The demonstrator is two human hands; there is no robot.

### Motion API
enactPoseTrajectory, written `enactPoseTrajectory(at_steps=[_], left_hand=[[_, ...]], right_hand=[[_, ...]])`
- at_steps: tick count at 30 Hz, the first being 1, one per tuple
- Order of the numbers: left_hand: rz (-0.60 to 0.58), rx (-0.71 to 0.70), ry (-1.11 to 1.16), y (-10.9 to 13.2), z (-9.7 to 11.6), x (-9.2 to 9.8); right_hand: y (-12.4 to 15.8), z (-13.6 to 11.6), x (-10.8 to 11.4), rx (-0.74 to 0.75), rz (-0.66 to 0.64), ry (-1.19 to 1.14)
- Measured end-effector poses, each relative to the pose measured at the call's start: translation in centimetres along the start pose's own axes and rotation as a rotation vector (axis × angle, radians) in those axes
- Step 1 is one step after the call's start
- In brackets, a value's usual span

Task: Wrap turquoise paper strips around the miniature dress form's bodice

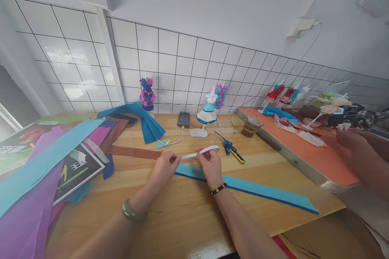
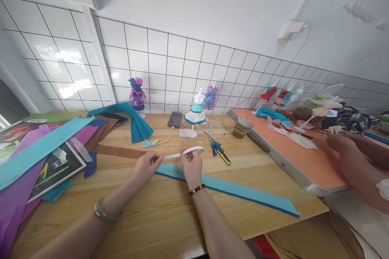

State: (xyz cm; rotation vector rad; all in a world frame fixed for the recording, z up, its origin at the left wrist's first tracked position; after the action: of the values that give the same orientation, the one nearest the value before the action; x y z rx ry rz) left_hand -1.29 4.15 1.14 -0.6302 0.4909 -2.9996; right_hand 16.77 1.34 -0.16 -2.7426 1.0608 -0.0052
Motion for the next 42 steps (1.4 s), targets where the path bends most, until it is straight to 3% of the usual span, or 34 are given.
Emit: enactPoseTrajectory(at_steps=[7, 13, 18, 24, 38, 42], left_hand=[[0.016, -0.063, -0.113, -0.3, -0.2, 0.3], [0.021, -0.117, -0.149, -0.3, -0.4, 0.2], [0.027, -0.109, -0.153, -0.3, -0.3, 0.2], [0.029, -0.095, -0.124, -0.4, -0.5, 0.1], [0.04, -0.08, -0.051, -0.4, -0.9, -0.2], [0.047, -0.076, -0.035, -0.6, -1.2, -0.3]], right_hand=[[-1.1, 0.9, 0.5, 0.062, -0.024, 0.221], [-0.8, -0.5, 1.3, 0.149, -0.288, 0.499], [-2.2, -1.3, 1.8, 0.202, -0.449, 0.64], [-3.7, -0.9, 1.1, 0.268, -0.448, 0.657], [-2.5, -1.1, 2.2, 0.532, -0.439, 0.784], [-2.1, -0.8, 2.5, 0.616, -0.507, 0.856]])
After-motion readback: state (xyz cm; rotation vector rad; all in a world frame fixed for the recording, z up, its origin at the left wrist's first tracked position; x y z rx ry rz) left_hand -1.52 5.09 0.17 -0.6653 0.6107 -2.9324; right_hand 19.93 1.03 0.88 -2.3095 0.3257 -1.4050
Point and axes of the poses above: each hand's wrist, its own y-axis away from the middle knuckle, its own x-axis out of the back of the hand, z = x × y, the point moved 4 cm from there along -y, towards the middle knuckle, and after that the axes turned 12 degrees about z, right-handed, at the moved point
